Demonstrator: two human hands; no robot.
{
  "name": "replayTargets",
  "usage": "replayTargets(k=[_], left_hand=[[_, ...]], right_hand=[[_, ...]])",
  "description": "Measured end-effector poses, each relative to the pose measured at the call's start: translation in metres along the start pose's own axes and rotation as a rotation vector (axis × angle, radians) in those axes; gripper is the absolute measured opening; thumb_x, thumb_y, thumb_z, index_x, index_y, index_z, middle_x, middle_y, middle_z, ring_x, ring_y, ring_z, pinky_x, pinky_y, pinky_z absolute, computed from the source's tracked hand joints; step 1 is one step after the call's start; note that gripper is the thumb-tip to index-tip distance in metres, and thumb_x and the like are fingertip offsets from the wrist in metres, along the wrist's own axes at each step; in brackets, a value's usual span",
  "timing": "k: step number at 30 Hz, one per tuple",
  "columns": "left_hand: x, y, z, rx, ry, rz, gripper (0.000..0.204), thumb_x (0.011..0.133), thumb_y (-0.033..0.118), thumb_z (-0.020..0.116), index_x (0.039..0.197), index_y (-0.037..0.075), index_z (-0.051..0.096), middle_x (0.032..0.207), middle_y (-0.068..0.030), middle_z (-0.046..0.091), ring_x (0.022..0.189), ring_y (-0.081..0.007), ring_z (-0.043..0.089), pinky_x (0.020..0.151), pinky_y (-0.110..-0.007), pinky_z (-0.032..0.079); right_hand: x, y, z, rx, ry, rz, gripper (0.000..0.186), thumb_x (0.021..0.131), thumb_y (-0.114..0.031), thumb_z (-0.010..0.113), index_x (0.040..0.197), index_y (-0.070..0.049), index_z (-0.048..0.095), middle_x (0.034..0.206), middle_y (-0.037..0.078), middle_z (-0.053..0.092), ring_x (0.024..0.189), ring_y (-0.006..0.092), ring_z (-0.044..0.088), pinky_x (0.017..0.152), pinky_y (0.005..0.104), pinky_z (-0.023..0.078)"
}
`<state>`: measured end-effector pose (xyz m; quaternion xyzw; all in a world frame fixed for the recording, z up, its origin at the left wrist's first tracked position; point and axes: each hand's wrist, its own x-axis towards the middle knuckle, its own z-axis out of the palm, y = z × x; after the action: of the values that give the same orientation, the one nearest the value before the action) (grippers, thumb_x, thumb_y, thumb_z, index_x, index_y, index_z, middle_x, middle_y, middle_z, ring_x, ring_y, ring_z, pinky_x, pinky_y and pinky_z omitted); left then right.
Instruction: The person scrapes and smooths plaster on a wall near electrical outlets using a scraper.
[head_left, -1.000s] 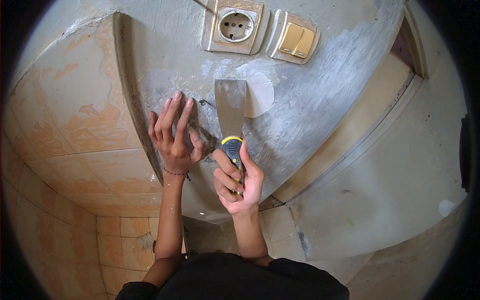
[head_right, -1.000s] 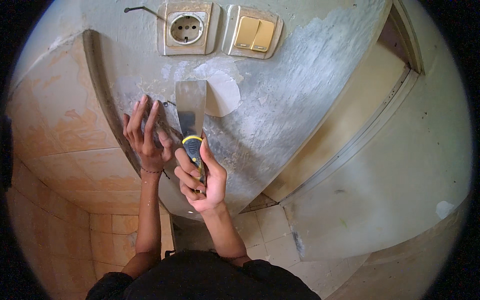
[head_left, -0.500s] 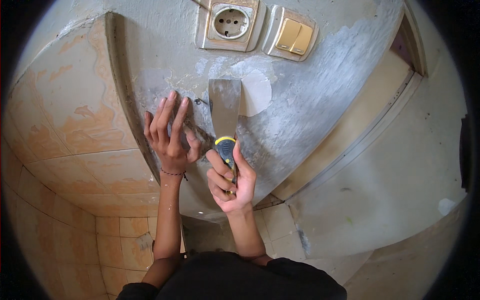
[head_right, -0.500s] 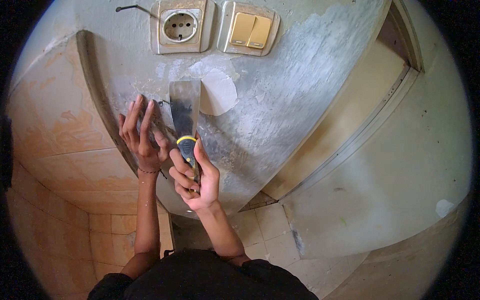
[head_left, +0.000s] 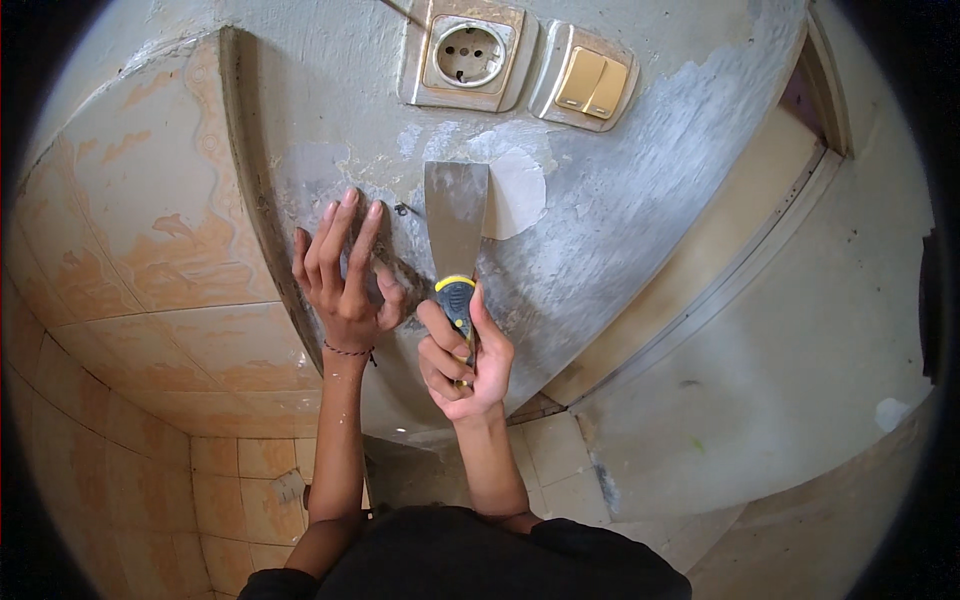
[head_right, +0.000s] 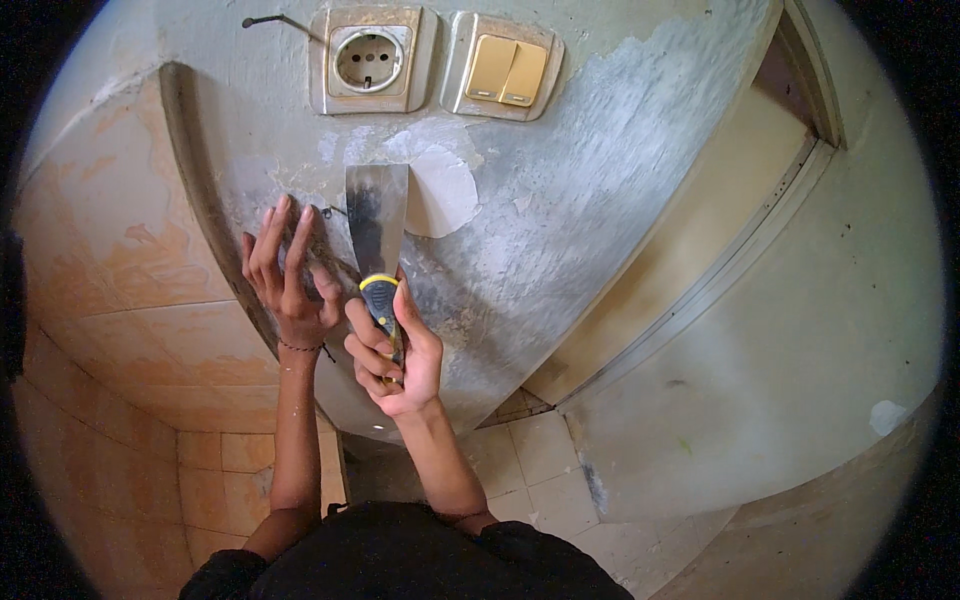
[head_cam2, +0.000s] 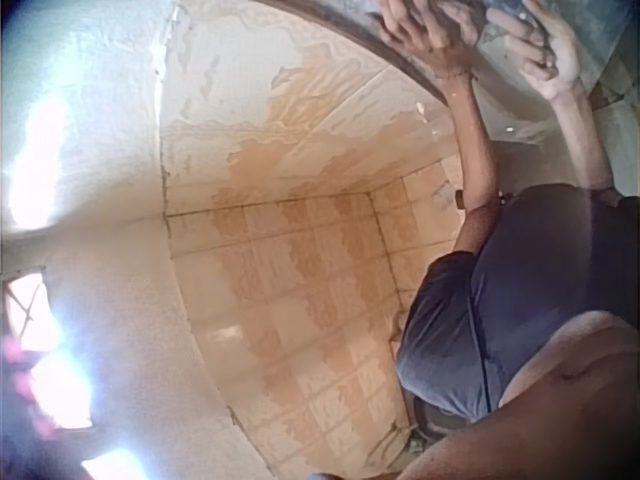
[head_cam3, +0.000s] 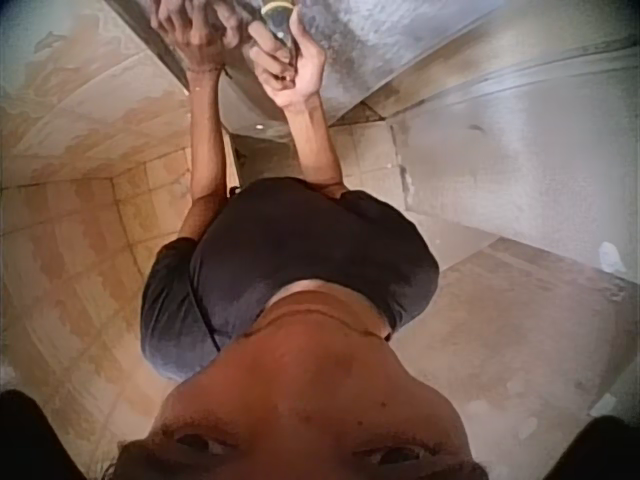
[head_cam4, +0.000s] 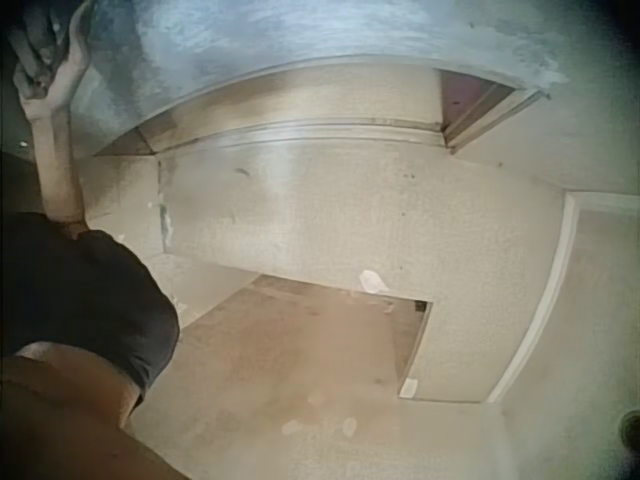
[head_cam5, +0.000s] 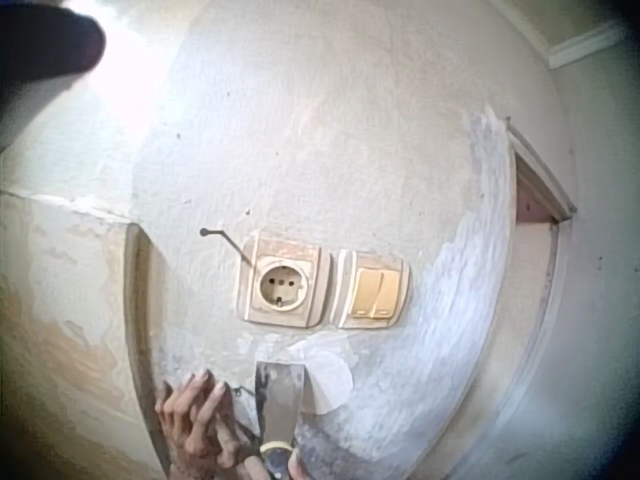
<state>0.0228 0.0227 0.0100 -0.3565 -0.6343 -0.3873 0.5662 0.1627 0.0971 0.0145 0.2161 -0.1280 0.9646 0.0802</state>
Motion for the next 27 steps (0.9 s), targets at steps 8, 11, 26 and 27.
replayTargets(k=[8,11,26,27], left_hand=[[-0.002,0.000,0.002,0.022,0.025,-0.020,0.054,0.087,0.031,0.045,0.134,0.014,0.066,0.143,-0.0091,0.058,0.133,-0.0233,0.052,0.120,-0.044,0.024],[-0.002,0.000,0.002,0.016,0.029,-0.026,0.054,0.086,0.030,0.046,0.134,0.014,0.066,0.143,-0.0090,0.058,0.134,-0.0233,0.052,0.120,-0.044,0.024],[-0.001,0.002,0.001,0.013,0.030,-0.028,0.054,0.085,0.029,0.046,0.134,0.014,0.066,0.143,-0.0082,0.059,0.133,-0.0226,0.051,0.120,-0.044,0.024],[0.000,0.002,0.001,0.012,0.031,-0.027,0.054,0.085,0.029,0.046,0.134,0.014,0.066,0.143,-0.0082,0.059,0.133,-0.0226,0.051,0.120,-0.044,0.024]], right_hand=[[-0.002,0.000,0.001,0.037,0.003,-0.017,0.037,0.110,-0.039,0.036,0.104,-0.005,0.047,0.073,0.002,0.036,0.044,0.0047,0.027,0.028,0.0173,0.019],[-0.002,-0.002,-0.001,-0.048,0.041,0.010,0.024,0.111,-0.037,0.037,0.126,-0.025,0.052,0.071,-0.001,0.034,0.045,0.0033,0.025,0.030,0.0160,0.015],[0.000,-0.001,0.003,0.041,0.004,-0.004,0.036,0.111,-0.039,0.035,0.103,-0.006,0.047,0.071,0.001,0.036,0.043,0.0042,0.026,0.028,0.0169,0.019],[-0.001,0.000,0.003,0.041,0.002,-0.005,0.036,0.111,-0.039,0.035,0.103,-0.006,0.047,0.071,0.001,0.036,0.043,0.0042,0.026,0.028,0.0169,0.019]])
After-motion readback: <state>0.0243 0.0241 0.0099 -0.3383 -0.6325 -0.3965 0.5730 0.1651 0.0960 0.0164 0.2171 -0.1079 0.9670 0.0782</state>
